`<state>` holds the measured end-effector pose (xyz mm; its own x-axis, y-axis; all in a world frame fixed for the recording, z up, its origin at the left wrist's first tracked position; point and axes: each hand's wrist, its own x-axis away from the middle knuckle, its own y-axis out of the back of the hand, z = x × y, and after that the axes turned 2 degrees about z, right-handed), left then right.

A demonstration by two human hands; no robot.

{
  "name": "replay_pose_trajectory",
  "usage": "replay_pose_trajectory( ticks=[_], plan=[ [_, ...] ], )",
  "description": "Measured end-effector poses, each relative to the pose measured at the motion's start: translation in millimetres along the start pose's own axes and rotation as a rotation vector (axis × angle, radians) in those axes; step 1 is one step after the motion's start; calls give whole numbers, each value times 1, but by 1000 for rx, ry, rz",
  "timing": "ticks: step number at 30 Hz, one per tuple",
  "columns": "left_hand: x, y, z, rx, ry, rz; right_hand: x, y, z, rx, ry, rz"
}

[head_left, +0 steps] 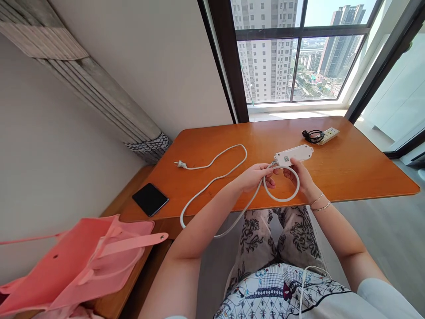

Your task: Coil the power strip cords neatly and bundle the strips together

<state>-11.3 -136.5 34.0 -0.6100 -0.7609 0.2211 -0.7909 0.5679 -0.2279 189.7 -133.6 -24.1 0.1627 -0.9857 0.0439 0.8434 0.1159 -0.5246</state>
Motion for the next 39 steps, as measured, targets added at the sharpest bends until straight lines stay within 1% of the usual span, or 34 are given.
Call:
replay_pose_trajectory(
  ticks=[2,5,8,10,12,14,15,16,19,21,22,24,26,28,29,30,31,32,35,37,39],
  plan=[
    [-2,-1,4,-88,-33,-35,-1,0,1,17,-41,27],
    [-5,-7,8,-171,-114,-130,0,-3,-1,5,-90,85],
    [-7,-11,6,-130,-146,-173,4,-8,-3,30,-66,122],
    [-6,-10,3,-34,-83,-113,5,-8,-3,88,-14,131],
    [-5,-8,-1,98,35,16,3,-7,-3,140,25,149],
    [-3,-6,-5,234,129,135,-3,-5,-3,141,29,155],
    [-2,-7,-8,297,147,158,-6,-4,-3,115,21,148],
    [-1,-8,-11,354,141,152,-8,-4,-4,71,9,141],
    [1,-18,-25,497,36,25,-7,-11,-13,-137,-25,150],
    [3,-25,-39,564,-70,-72,3,-22,-24,-232,-55,212],
    [4,-27,-48,585,-123,-109,11,-29,-30,-233,-80,258],
    [7,-31,-65,608,-223,-159,26,-42,-42,-134,-146,375],
    [13,-31,-81,616,-319,-182,40,-50,-51,51,-238,515],
    [24,-27,-96,611,-394,-195,49,-50,-55,199,-348,640],
    [30,-25,-101,607,-422,-204,51,-46,-55,227,-395,679],
    [37,-22,-105,604,-446,-214,52,-41,-52,219,-425,688],
    [43,-19,-108,601,-463,-225,51,-33,-47,181,-433,665],
    [49,-16,-108,600,-474,-235,50,-25,-40,131,-417,611],
    [58,-11,-101,584,-457,-246,36,3,-8,10,-277,344],
    [56,-9,-90,554,-413,-229,20,17,18,10,-199,194],
    [49,-9,-77,503,-360,-187,3,23,40,-6,-155,100]
  ],
)
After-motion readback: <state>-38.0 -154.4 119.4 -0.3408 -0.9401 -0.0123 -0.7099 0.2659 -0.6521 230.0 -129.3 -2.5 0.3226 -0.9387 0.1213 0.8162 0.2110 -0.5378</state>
